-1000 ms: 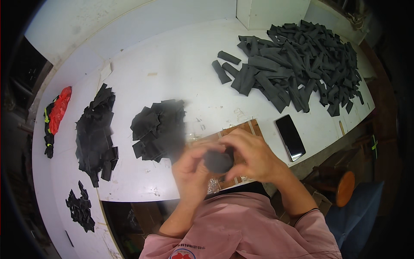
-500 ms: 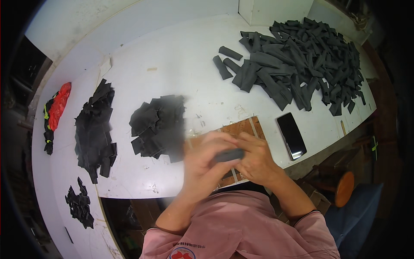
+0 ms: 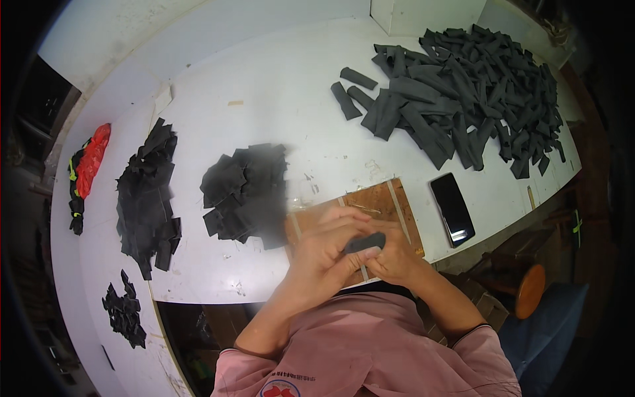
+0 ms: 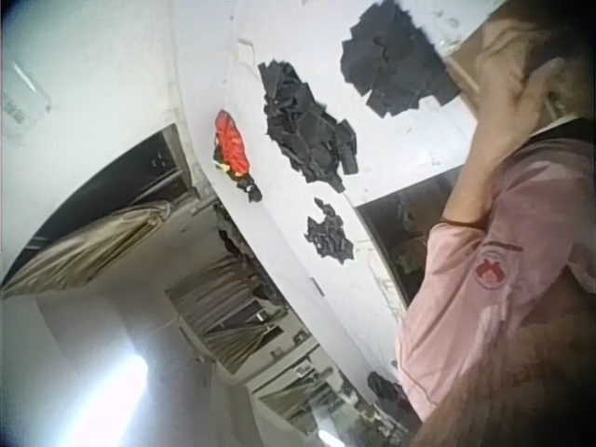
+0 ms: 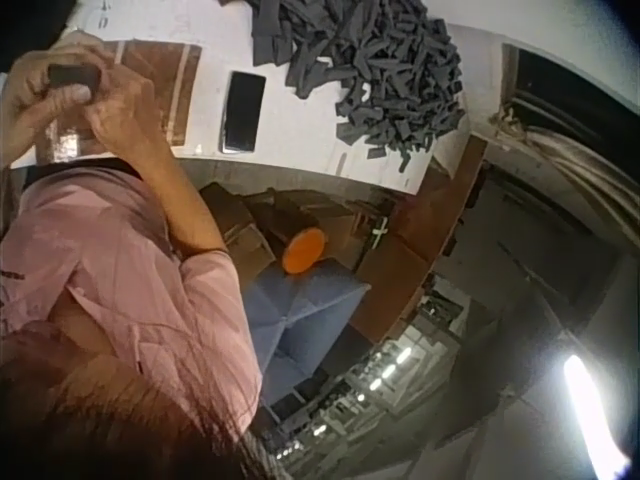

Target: Manually folding and organizing small black rectangular pieces of material.

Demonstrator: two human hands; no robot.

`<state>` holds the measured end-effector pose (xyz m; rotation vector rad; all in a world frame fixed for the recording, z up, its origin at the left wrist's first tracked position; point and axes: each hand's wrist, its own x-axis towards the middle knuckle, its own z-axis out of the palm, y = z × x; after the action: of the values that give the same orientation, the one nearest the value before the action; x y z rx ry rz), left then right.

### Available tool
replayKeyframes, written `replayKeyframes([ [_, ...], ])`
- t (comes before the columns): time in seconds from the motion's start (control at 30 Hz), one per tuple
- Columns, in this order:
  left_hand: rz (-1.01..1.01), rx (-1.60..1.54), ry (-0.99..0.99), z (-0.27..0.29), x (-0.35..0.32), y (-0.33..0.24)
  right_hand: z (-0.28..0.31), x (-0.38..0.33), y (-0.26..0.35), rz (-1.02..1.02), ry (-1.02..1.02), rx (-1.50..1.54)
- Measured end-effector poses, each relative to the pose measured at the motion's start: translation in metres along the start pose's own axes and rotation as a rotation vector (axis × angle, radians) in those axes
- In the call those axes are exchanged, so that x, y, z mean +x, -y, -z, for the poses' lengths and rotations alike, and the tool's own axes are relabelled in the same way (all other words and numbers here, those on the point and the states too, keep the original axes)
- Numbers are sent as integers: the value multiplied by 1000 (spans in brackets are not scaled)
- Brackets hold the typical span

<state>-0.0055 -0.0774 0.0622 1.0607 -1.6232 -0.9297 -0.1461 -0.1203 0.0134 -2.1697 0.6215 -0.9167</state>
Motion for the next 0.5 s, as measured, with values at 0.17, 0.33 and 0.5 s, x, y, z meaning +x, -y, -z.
replayKeyframes([
  [0.17, 119, 30, 195, 8, 10, 13, -10, -11, -10, -173, 33, 76],
  [0.33, 85, -9, -184, -18, -9, -9, -8, -14, -14, -70, -38, 31],
  [0.5, -47, -119, -332, -15, -15, -2, 6, -4, 1, -4, 65, -167],
])
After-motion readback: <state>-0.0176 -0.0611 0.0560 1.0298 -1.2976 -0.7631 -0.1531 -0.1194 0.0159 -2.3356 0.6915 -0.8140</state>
